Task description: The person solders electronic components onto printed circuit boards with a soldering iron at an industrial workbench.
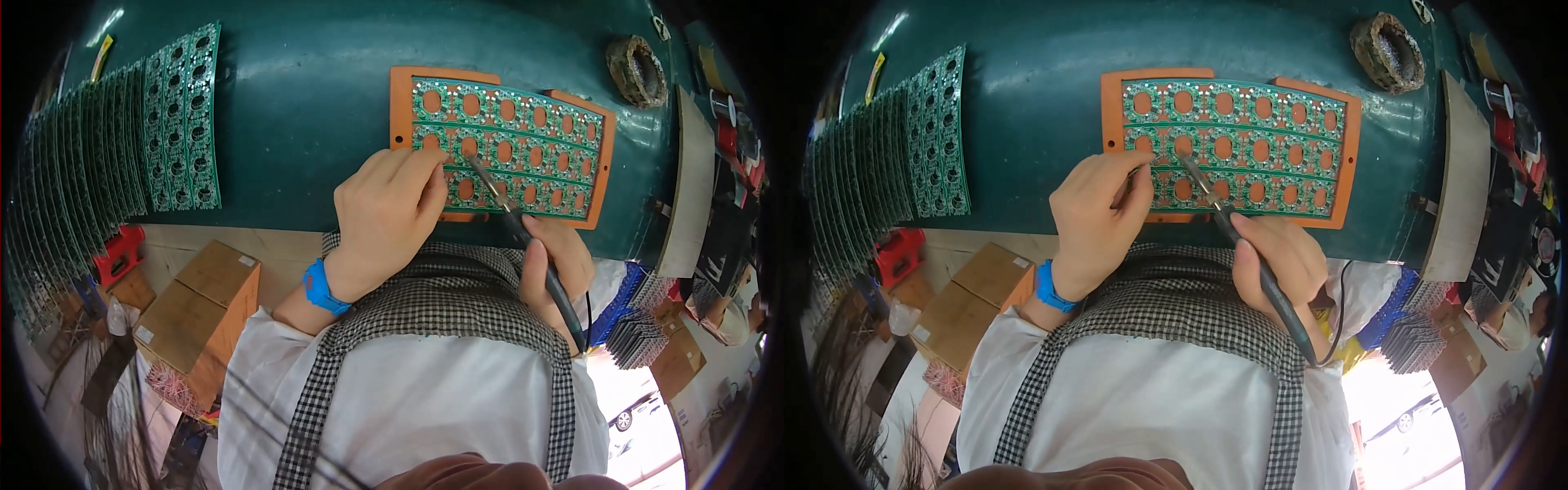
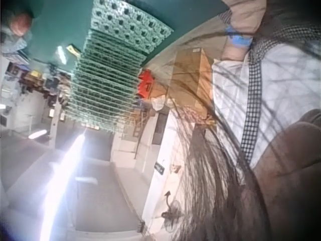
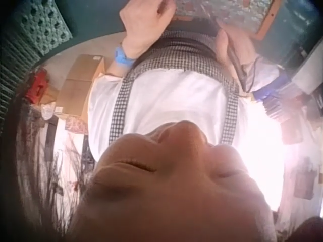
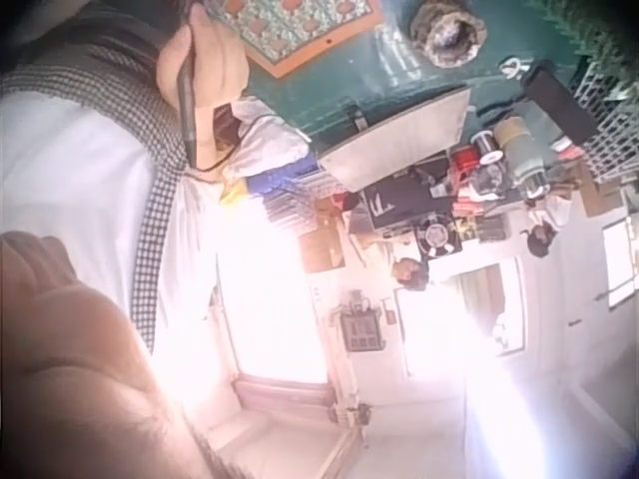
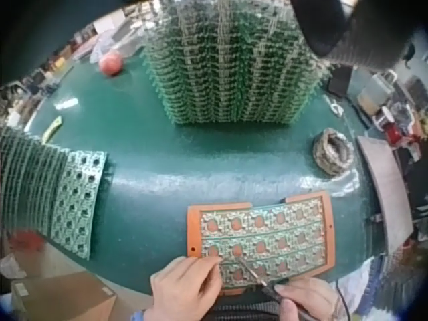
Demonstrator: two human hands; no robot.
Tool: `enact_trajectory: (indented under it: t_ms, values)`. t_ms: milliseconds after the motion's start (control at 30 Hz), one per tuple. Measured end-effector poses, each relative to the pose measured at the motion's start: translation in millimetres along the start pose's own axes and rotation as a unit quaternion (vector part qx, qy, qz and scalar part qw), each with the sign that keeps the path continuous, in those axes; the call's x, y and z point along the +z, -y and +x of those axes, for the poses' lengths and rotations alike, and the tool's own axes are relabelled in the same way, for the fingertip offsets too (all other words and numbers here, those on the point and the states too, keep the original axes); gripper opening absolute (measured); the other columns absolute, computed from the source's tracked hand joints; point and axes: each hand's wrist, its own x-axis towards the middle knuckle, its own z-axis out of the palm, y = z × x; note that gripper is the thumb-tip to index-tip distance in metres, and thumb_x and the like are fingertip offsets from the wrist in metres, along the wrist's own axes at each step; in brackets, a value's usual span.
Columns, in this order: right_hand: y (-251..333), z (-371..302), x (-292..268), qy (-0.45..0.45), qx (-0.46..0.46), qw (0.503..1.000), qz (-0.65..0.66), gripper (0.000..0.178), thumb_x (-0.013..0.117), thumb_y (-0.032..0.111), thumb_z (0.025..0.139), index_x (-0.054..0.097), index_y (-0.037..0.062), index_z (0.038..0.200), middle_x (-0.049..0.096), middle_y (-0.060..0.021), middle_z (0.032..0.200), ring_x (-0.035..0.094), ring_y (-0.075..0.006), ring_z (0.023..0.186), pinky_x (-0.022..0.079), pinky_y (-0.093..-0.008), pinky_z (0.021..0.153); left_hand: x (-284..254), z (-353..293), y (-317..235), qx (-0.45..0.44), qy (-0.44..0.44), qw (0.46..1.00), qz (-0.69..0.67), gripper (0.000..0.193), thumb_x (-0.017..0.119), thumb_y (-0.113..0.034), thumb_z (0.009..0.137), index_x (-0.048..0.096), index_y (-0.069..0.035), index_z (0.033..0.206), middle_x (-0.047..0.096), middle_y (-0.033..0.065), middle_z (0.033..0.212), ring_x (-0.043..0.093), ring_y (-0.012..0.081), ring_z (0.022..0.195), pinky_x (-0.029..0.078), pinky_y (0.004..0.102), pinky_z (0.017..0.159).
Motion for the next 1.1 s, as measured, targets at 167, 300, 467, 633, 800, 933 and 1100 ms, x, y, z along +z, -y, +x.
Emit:
enact_trajectory:
  t_ms: [167,300,467,633,800,933,1100]
  values:
    - [-0.3,2.7,2.5,0.013,0.003,1.0,0.027,0.016,0.064,0.002,0.073,0.066,-0.0045,0.087,0.063,-0.0129,0.069,0.061,-0.0226,0.057,0.049,-0.029,0.051,3.2,1.3,0.4,0.009,-0.008,1.0,0.003,0.016,0.066,0.001,0.075,0.064,-0.005,0.09,0.059,0.0066,0.069,0.053,0.0188,0.056,0.042,0.0307,0.049]
    - [-3.1,3.8,0.7,0.026,-0.022,0.999,0.024,0.017,0.065,0.002,0.072,0.066,-0.0042,0.087,0.062,-0.0124,0.07,0.06,-0.0219,0.056,0.048,-0.0288,0.05,2.6,2.9,-2.0,0.01,-0.005,1.0,0.019,0.016,0.066,0.0,0.074,0.064,-0.005,0.089,0.059,0.0066,0.07,0.054,0.0203,0.056,0.042,0.0317,0.049]
    - [-6.5,4.1,1.4,0.025,-0.012,0.999,0.043,0.018,0.065,0.002,0.071,0.066,-0.0044,0.088,0.061,-0.0122,0.069,0.059,-0.0219,0.055,0.047,-0.029,0.049,4.7,3.0,-0.3,0.01,-0.004,1.0,0.024,0.015,0.066,0.0,0.074,0.064,-0.006,0.088,0.06,0.0065,0.07,0.054,0.021,0.056,0.043,0.0321,0.05]
    - [-7.7,2.1,4.4,0.022,-0.03,0.999,0.036,0.019,0.066,0.004,0.07,0.066,-0.0033,0.087,0.061,-0.0111,0.07,0.059,-0.0215,0.057,0.047,-0.0291,0.049,6.7,2.6,-1.3,0.024,-0.008,0.999,0.033,0.015,0.066,0.0,0.074,0.065,-0.006,0.088,0.059,0.0061,0.071,0.056,0.0226,0.06,0.044,0.0325,0.051]
    - [-7.0,0.7,5.7,0.03,-0.026,0.999,0.029,0.017,0.065,0.005,0.071,0.066,-0.0021,0.087,0.061,-0.0105,0.072,0.059,-0.0217,0.058,0.048,-0.0301,0.051,3.1,5.1,-3.0,0.03,-0.012,0.999,0.036,0.016,0.067,0.001,0.073,0.065,-0.006,0.087,0.056,0.0052,0.068,0.053,0.0213,0.057,0.043,0.032,0.052]
    - [-10.5,6.3,1.6,-0.015,-0.033,0.999,0.026,0.018,0.062,0.009,0.075,0.064,-0.0056,0.085,0.061,-0.0127,0.071,0.057,-0.0234,0.056,0.047,-0.0319,0.052,-4.7,13.9,1.6,0.012,0.002,0.998,0.054,0.015,0.067,-0.003,0.071,0.06,-0.007,0.084,0.057,0.0045,0.071,0.054,0.0215,0.061,0.044,0.033,0.05]
    - [-12.9,6.2,1.5,-0.032,-0.038,0.998,0.05,0.017,0.057,0.008,0.077,0.064,-0.007,0.083,0.059,-0.0128,0.065,0.057,-0.0233,0.052,0.047,-0.0317,0.049,-4.5,14.4,-4.5,0.001,-0.006,1.0,0.011,0.016,0.067,0.003,0.071,0.063,-0.006,0.083,0.05,0.0034,0.06,0.047,0.0166,0.053,0.037,0.0305,0.048]
